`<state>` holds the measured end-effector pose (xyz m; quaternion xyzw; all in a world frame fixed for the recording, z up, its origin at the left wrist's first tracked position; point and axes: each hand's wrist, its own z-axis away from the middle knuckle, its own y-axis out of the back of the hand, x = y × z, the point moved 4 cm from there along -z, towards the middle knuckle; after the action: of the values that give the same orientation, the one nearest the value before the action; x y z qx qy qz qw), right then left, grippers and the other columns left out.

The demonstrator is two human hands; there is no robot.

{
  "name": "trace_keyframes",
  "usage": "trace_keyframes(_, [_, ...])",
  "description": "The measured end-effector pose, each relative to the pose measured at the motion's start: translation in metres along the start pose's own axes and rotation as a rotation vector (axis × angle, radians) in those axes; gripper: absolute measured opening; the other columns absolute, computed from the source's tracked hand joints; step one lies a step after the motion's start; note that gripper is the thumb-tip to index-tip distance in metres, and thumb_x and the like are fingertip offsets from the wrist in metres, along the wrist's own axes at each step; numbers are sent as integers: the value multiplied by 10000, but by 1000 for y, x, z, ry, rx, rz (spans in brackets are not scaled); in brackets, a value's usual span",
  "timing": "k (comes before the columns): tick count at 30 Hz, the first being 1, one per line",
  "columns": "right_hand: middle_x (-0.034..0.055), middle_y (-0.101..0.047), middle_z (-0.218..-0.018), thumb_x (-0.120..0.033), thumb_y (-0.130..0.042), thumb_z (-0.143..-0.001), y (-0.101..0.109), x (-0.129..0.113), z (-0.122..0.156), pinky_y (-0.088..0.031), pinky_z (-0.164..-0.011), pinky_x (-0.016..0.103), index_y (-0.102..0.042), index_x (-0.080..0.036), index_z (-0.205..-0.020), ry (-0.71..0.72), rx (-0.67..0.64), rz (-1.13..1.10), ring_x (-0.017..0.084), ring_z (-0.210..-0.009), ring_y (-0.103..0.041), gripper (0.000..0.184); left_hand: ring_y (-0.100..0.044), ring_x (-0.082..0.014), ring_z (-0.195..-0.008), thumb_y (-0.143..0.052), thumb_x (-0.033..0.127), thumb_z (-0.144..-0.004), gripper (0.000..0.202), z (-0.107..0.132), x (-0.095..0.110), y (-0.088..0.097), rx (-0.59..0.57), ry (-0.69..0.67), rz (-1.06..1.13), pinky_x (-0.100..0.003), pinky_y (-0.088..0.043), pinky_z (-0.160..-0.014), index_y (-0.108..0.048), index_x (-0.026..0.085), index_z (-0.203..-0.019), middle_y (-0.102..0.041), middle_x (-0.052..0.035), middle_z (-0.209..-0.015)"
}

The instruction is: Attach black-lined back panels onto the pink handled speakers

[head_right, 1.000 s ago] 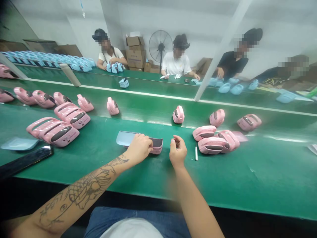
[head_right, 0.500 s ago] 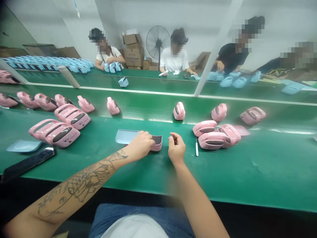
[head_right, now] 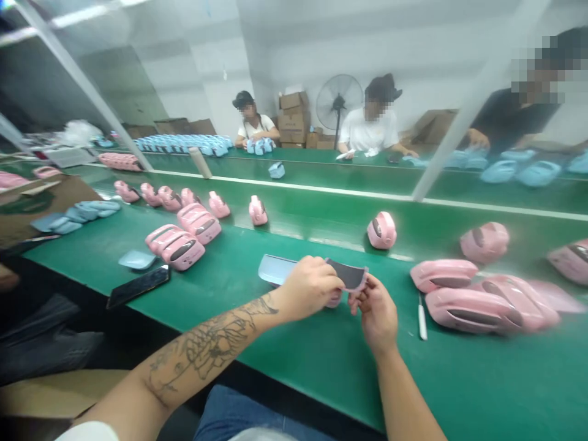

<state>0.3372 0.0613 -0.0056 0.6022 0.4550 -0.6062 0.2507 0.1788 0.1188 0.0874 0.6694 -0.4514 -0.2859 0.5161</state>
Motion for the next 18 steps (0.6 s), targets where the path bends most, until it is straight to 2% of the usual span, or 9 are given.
trace_keyframes(2, [127, -793, -984, -880, -571, -815, 2, 1, 2, -618, -687, 489, -782, -275, -1186, -120, -62, -132, 310, -801, -757, 740, -653, -226, -954, -536, 249, -1069, 243, -7, 19, -2, 65, -164, -26, -395, -431, -773, -776, 236, -1031, -756, -68, -1014])
trace_keyframes(4, [152, -789, -1173, -911, -538, -797, 7, 4, 5, -606, -914, 614, -761, -322, -1307, -270, -39, -240, 381, -1056, -768, 810, -663, -225, -932, -496, 195, -1070, 274, -14, 35, -2, 98, -263, -51, -394, -466, -788, -764, 202, -1014, -759, -82, -1020])
trace_keyframes(6, [157, -776, -1248, -872, -562, -808, 14, 1, 6, -565, -1008, 651, -754, -406, -1334, -339, 39, -294, 396, -1184, -741, 729, -681, -222, -1026, -469, 181, -1078, 295, -19, 41, 4, 159, -307, -51, -387, -512, -911, -761, 179, -1115, -763, -100, -1183])
trace_keyframes(8, [146, -750, -1331, -814, -553, -856, 18, -8, 4, -542, -1032, 679, -766, -479, -1288, -294, 76, -337, 396, -1266, -710, 586, -643, -233, -1262, -469, 259, -1098, 325, -17, 28, 19, 269, -347, -7, -384, -488, -1108, -726, 169, -1275, -694, -113, -1412])
trace_keyframes(10, [119, -722, -1402, -809, -507, -881, 17, -19, 1, -500, -1067, 744, -788, -492, -1212, -223, 44, -374, 425, -1311, -685, 537, -532, -242, -1459, -499, 416, -1094, 397, -7, -11, 37, 391, -298, 93, -403, -422, -1237, -686, 179, -1351, -619, -114, -1527])
trace_keyframes(11, [110, -717, -1414, -827, -488, -876, 15, -22, -2, -472, -1082, 784, -797, -475, -1179, -205, 25, -383, 449, -1313, -681, 558, -541, -242, -1454, -526, 473, -1074, 425, 0, -43, 43, 429, -156, 166, -417, -436, -1236, -681, 184, -1344, -617, -112, -1526])
trace_keyframes(13, [117, -728, -1397, -868, -485, -846, 15, -22, -7, -446, -1096, 821, -811, -425, -1126, -210, 29, -375, 477, -1282, -696, 617, -525, -258, -1458, -559, 516, -1052, 430, 22, -123, 51, 582, 354, 365, -448, -467, -1202, -679, 181, -1293, -645, -91, -1469])
trace_keyframes(14, [131, -731, -1394, -878, -495, -834, 16, -20, -10, -453, -1097, 816, -814, -402, -1121, -220, 50, -362, 477, -1270, -703, 641, -472, -287, -1498, -480, 478, -1094, 428, 33, -158, 50, 626, 494, 414, -495, -462, -1192, -647, 156, -1321, -635, -111, -1464])
trace_keyframes(18, [196, -692, -1459, -911, -457, -824, 21, -6, -22, -497, -1083, 787, -806, -313, -1192, -265, 80, -342, 466, -1283, -698, 784, -568, -273, -1374, -552, 396, -1093, 348, 49, -255, 30, 601, 609, 652, -449, -526, -1100, -644, 133, -1303, -656, -118, -1388])
